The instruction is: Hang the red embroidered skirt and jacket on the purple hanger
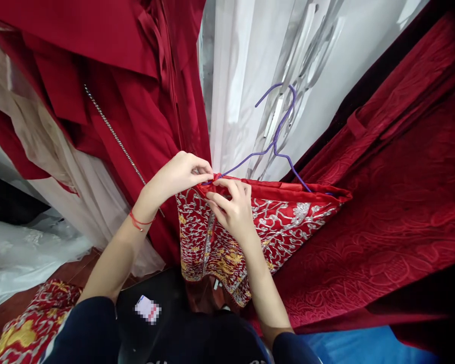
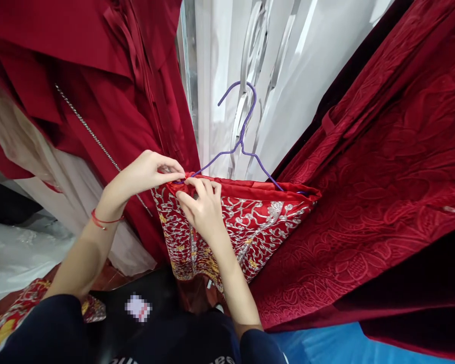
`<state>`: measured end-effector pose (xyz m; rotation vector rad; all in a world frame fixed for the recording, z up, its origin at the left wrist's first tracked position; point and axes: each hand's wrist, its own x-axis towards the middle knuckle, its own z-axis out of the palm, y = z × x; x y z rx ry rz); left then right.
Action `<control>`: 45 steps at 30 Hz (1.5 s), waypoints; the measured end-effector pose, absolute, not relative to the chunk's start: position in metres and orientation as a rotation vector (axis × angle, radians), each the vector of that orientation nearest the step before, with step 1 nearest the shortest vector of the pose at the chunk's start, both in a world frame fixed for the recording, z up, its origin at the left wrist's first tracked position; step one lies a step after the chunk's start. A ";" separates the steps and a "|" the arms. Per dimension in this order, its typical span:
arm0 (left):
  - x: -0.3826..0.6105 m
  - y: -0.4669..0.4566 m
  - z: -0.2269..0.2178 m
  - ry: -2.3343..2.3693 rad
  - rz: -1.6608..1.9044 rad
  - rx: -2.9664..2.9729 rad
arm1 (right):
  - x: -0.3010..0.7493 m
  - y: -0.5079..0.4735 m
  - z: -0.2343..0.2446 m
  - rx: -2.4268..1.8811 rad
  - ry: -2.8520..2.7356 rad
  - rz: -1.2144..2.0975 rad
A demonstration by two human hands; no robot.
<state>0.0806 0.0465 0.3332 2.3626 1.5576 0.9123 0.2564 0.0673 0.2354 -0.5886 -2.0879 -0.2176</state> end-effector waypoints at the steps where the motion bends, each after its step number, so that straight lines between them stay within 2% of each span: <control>1: 0.084 0.047 0.336 1.645 0.818 2.408 | 0.257 0.066 0.235 -0.571 -2.094 -0.221; 5: 0.090 0.054 0.353 1.858 0.468 2.573 | 0.257 0.067 0.235 -0.553 -2.096 -0.203; 10: 0.083 0.057 0.373 1.492 0.167 2.657 | 0.257 0.067 0.233 -0.575 -2.074 -0.162; 14: 0.080 0.059 0.364 1.417 -0.010 2.671 | 0.259 0.067 0.230 -0.504 -2.065 -0.206; 16: 0.076 0.065 0.351 1.461 0.092 2.623 | 0.259 0.068 0.228 -0.492 -2.092 -0.221; 19: 0.067 0.076 0.331 1.504 0.443 2.584 | 0.260 0.068 0.227 -0.514 -2.113 -0.222; 23: 0.064 0.081 0.319 1.380 0.300 2.749 | 0.259 0.065 0.230 -0.507 -2.154 -0.198; 25: 0.065 0.077 0.319 1.464 0.392 2.743 | 0.259 0.062 0.233 -0.491 -2.162 -0.181; 28: 0.063 0.068 0.327 1.602 0.788 2.574 | 0.259 0.058 0.239 -0.505 -2.138 -0.117; 32: 0.051 0.051 0.353 1.495 1.064 2.414 | 0.259 0.054 0.244 -0.529 -2.157 -0.060; 37: 0.049 0.035 0.368 1.220 0.736 2.543 | 0.253 0.056 0.246 -0.558 -2.145 -0.091; 40: 0.050 0.036 0.355 1.111 0.464 2.675 | 0.253 0.061 0.248 -0.582 -2.173 -0.163; 45: 0.057 0.044 0.334 1.234 0.320 2.989 | 0.255 0.064 0.254 -0.566 -2.168 -0.170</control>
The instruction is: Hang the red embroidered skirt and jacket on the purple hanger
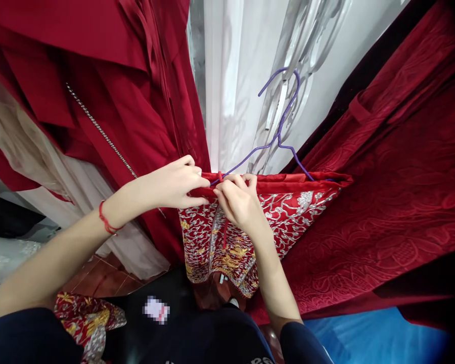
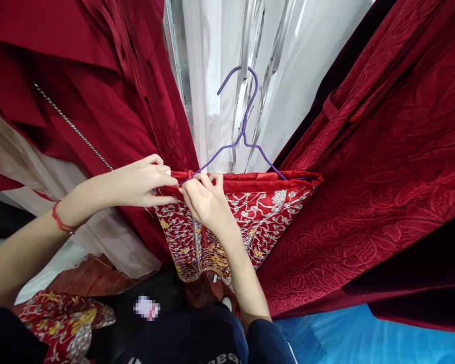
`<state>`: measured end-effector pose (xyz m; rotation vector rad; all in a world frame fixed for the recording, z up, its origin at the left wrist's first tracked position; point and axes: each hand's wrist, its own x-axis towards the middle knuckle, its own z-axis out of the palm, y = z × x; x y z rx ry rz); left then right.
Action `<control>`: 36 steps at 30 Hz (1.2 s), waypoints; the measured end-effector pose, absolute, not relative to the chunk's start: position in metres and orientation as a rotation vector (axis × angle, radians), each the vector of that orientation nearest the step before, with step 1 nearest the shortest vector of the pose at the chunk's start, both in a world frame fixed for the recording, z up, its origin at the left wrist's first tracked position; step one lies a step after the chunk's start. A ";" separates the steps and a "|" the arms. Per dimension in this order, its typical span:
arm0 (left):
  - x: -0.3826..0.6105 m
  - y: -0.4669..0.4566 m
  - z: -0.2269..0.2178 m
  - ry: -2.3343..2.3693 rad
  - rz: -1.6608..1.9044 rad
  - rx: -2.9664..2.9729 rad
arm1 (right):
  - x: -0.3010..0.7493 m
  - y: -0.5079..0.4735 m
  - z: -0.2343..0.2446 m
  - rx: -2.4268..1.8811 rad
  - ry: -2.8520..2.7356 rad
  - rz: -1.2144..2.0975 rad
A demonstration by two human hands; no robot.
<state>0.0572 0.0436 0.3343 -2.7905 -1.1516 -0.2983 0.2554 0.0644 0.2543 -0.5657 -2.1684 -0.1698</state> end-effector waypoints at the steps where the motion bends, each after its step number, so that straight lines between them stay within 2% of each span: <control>1: 0.059 0.046 0.333 -1.154 -0.281 -2.748 | 0.256 0.063 0.256 -0.545 -2.148 -0.104; 5: 0.062 0.054 0.329 -1.202 -0.390 -2.676 | 0.259 0.053 0.253 -0.454 -1.856 0.318; 9: 0.064 0.049 0.308 -1.262 -0.750 -2.554 | 0.269 0.041 0.225 -0.323 -1.589 0.589; 12: 0.078 0.034 0.261 -1.342 -1.272 -2.110 | 0.272 0.034 0.186 -0.198 -1.686 0.807; 15: 0.105 0.022 0.198 -1.453 -1.885 -1.299 | 0.266 0.033 0.144 -0.333 -1.886 1.042; 17: 0.122 0.018 0.165 -1.612 -2.092 -1.301 | 0.259 0.036 0.120 -0.481 -1.999 1.156; 19: 0.134 0.018 0.147 -1.781 -2.194 -1.572 | 0.254 0.039 0.103 -0.567 -2.089 1.232; 24: 0.136 0.023 0.158 -1.877 -2.248 -1.931 | 0.254 0.037 0.098 -0.775 -2.187 1.194; 27: 0.130 0.025 0.179 -1.776 -2.321 -2.026 | 0.264 0.030 0.116 -0.699 -2.241 1.234; 30: 0.125 0.030 0.202 -1.664 -2.344 -2.116 | 0.278 0.023 0.140 -0.677 -2.236 1.121; 36: 0.120 0.052 0.224 -1.540 -2.338 -2.266 | 0.280 0.023 0.167 -0.817 -1.712 0.816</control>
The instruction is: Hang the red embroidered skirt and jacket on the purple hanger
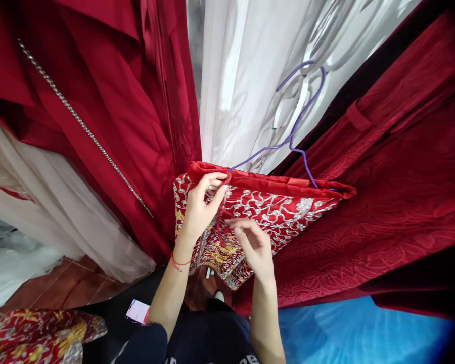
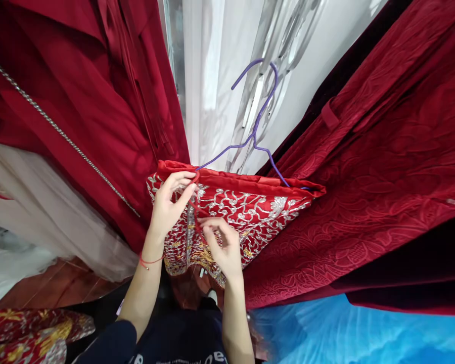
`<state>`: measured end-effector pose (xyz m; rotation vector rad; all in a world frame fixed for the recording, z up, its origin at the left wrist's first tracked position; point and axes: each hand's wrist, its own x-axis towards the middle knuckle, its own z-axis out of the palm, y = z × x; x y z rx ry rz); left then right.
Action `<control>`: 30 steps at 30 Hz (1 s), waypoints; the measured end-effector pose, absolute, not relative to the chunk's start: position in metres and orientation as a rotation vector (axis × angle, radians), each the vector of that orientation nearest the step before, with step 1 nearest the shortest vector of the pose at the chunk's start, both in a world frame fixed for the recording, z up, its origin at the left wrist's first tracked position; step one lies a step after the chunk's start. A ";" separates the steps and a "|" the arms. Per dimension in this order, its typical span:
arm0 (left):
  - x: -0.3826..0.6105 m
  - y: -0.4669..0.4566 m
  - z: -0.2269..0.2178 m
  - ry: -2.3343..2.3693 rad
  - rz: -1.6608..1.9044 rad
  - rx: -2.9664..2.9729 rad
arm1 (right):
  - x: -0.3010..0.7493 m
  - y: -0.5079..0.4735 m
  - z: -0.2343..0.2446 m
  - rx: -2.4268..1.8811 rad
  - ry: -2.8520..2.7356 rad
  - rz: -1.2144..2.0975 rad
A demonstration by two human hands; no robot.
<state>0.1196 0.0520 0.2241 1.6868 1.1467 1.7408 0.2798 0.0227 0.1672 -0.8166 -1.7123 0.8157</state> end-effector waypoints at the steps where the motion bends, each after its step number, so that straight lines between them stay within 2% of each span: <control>1: 0.121 0.053 0.220 1.146 1.753 1.658 | 0.273 0.025 0.168 -0.893 -1.607 0.745; 7: 0.130 0.042 0.172 1.267 1.890 1.392 | 0.228 0.050 0.167 -1.087 -1.485 0.487; 11: 0.121 0.030 0.156 1.278 1.853 1.399 | 0.222 0.052 0.166 -1.106 -1.512 0.377; 14: 0.111 0.024 0.152 1.311 1.774 1.420 | 0.228 0.040 0.168 -1.038 -1.518 0.397; 18: 0.104 0.020 0.144 1.364 1.702 1.538 | 0.236 0.022 0.172 -0.874 -1.621 0.644; 22: 0.103 0.014 0.137 1.171 1.302 1.796 | 0.233 0.015 0.167 -0.843 -1.720 0.810; 24: 0.099 0.009 0.139 1.160 1.241 1.772 | 0.229 0.013 0.165 -0.860 -1.702 0.773; 28: 0.088 -0.003 0.155 1.264 1.422 1.577 | 0.229 0.005 0.165 -0.903 -1.714 0.515; 30: 0.089 -0.007 0.165 1.226 1.481 1.514 | 0.231 -0.001 0.166 -0.910 -1.714 0.493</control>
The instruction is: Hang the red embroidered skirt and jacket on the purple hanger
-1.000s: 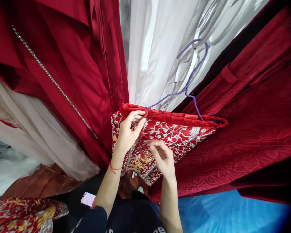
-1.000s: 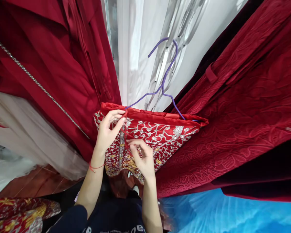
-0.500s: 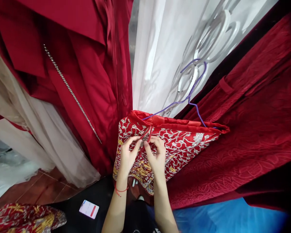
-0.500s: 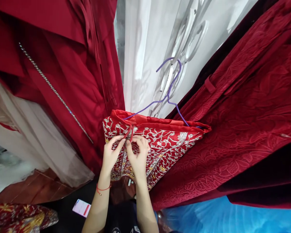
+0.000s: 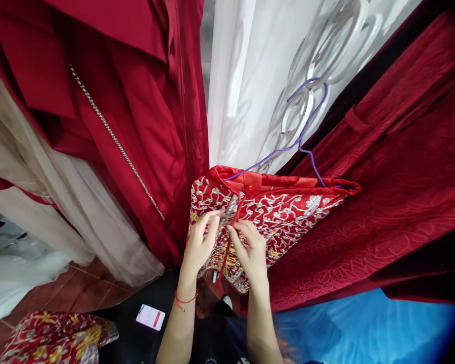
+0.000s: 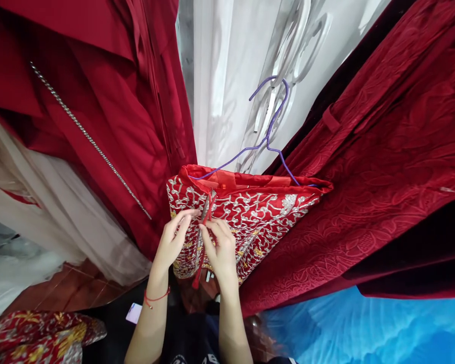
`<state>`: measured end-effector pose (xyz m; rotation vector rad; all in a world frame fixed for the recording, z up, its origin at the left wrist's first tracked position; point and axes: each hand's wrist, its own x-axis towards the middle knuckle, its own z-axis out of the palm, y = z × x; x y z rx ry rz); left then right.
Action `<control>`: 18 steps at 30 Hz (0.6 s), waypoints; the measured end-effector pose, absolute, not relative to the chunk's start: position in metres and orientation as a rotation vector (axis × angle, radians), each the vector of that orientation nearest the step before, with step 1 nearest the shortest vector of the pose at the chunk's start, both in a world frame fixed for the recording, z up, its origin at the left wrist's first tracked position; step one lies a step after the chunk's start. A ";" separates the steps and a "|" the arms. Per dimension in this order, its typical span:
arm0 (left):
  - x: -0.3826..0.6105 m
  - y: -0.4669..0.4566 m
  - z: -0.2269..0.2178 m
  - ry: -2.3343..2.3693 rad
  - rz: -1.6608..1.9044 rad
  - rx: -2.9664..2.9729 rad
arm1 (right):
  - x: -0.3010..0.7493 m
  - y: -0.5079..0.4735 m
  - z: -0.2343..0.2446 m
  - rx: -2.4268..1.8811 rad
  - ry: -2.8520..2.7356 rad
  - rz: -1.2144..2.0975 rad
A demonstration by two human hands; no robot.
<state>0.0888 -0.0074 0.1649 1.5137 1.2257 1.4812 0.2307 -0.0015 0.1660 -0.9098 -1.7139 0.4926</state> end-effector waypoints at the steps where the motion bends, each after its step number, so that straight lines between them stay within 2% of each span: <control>1: 0.091 -0.008 0.170 1.185 1.486 1.510 | 0.232 -0.005 0.166 -0.906 -1.735 0.526; 5: 0.105 -0.005 0.184 1.069 1.533 1.502 | 0.235 -0.021 0.166 -0.919 -1.915 0.669; 10: 0.106 0.007 0.183 1.070 1.590 1.476 | 0.245 -0.043 0.172 -0.988 -1.975 0.679; 18: 0.107 0.008 0.170 0.867 1.563 1.215 | 0.245 -0.028 0.198 -0.789 -1.466 0.654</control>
